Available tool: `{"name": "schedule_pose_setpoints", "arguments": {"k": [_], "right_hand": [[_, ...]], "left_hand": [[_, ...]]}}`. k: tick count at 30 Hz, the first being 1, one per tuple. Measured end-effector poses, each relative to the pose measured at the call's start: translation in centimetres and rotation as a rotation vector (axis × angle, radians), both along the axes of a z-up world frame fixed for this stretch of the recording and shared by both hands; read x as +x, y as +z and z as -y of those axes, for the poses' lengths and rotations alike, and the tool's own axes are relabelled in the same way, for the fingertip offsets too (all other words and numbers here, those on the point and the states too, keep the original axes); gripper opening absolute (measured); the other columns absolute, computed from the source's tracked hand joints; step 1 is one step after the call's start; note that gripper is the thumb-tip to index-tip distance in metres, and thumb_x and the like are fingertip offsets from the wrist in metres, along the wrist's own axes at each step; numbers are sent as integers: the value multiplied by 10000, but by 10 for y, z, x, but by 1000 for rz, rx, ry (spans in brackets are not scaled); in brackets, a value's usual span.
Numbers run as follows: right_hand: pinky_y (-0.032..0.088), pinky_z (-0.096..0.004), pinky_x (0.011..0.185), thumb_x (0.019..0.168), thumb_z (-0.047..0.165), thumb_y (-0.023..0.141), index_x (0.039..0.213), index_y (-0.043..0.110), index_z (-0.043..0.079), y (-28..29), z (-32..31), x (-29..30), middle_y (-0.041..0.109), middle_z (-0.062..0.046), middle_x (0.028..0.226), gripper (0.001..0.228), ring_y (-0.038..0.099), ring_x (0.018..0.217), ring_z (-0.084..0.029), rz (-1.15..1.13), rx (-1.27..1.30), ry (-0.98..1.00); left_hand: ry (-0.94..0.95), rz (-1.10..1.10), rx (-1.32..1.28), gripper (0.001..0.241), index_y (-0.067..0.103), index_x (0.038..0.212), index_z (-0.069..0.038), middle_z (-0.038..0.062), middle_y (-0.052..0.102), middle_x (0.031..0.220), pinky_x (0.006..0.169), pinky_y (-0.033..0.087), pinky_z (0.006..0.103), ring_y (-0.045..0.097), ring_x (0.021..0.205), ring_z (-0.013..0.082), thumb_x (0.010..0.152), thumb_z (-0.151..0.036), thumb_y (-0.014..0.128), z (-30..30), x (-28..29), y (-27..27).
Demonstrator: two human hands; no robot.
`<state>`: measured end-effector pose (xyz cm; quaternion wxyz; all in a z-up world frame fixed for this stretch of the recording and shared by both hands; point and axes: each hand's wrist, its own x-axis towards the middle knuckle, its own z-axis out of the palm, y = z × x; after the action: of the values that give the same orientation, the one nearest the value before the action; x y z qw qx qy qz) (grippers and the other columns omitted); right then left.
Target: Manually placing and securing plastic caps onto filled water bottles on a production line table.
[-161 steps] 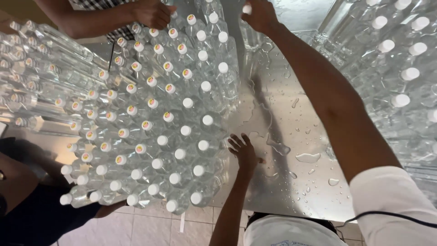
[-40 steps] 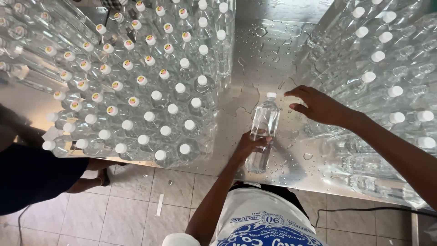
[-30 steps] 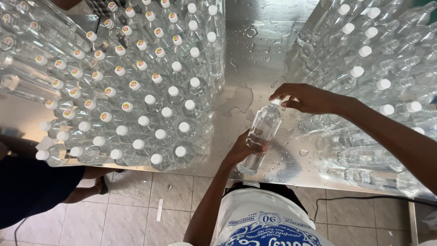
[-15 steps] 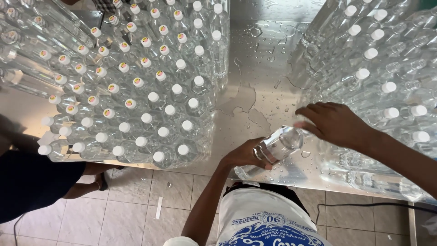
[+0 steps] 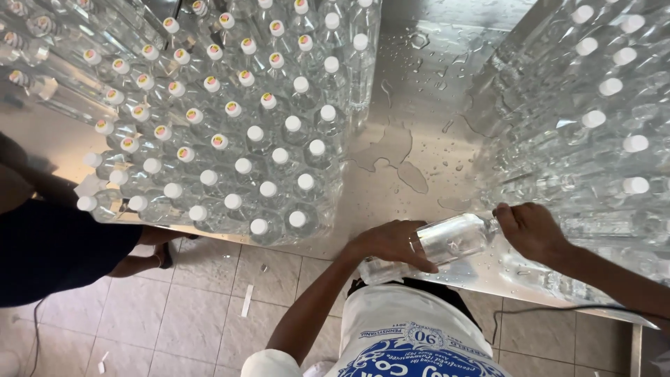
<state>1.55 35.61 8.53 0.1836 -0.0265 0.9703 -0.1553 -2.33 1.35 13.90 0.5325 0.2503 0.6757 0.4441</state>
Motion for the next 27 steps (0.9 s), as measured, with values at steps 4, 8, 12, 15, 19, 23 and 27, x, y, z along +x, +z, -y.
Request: {"name": "schedule_pose_setpoints", "arguments": {"k": [4,8,12,15,19,23,27], "right_hand": [[176,-349,482,1101,524,348,695,464,127,-63,-7,22,288,20,585,580,192,511,-132,621,-349,-516],[348,-304,388,1178,601,340,1291,713,-51,-32,21,-1,437,-4,602,759,328,446,-151,863,-181,-577],[675,-339,542,1172,467,344,1339,636,77,44,57,-69,749,-132,773,515,713,591,-221,534,-204,-243],[587,-518,783,1111,448,624,1352,729,68,79,74,-117,730,-201,793,463,777,738,-355,241,-395,-301],[564,-576,864,1068,483,708,1237,721,87,82,104,-188,734,-200,785,430,764,851,-438,-132,-217,21],[594,-379,609,1117,475,711,1283,742,103,29,106,-298,610,11,571,409,578,482,-129,-396,-44,61],[495,-610,1000,1051,499,770,1255,731,86,-17,97,-403,771,-105,856,462,720,1039,-379,-421,-87,-79]], "left_hand": [[-2,-837,-345,1079,456,1616,-157,164,728,1289,958,537,525,697,1122,383,703,-561,865,-17,51,-56],[127,-1498,-398,1098,549,1512,-110,181,721,1258,872,585,502,717,1020,324,625,-584,990,-21,74,-85],[230,-962,-313,1022,277,1703,-67,315,529,1550,1090,463,645,569,1332,483,938,-513,789,-21,33,-100],[492,-854,-230,1070,316,1718,-81,312,635,1396,1123,526,598,671,1297,475,888,-504,841,-22,-10,-94],[701,-821,-200,1214,209,1745,-41,396,412,1621,1228,382,709,423,1497,592,844,-497,883,-23,-43,-130],[503,-524,-753,1564,-68,1734,-13,357,-62,1786,1251,137,775,-10,1623,612,746,-499,1041,-24,-54,-285],[319,-924,-971,1366,241,1694,37,408,195,1727,1033,565,639,293,1551,619,739,-563,1011,-24,-32,-297]]}}
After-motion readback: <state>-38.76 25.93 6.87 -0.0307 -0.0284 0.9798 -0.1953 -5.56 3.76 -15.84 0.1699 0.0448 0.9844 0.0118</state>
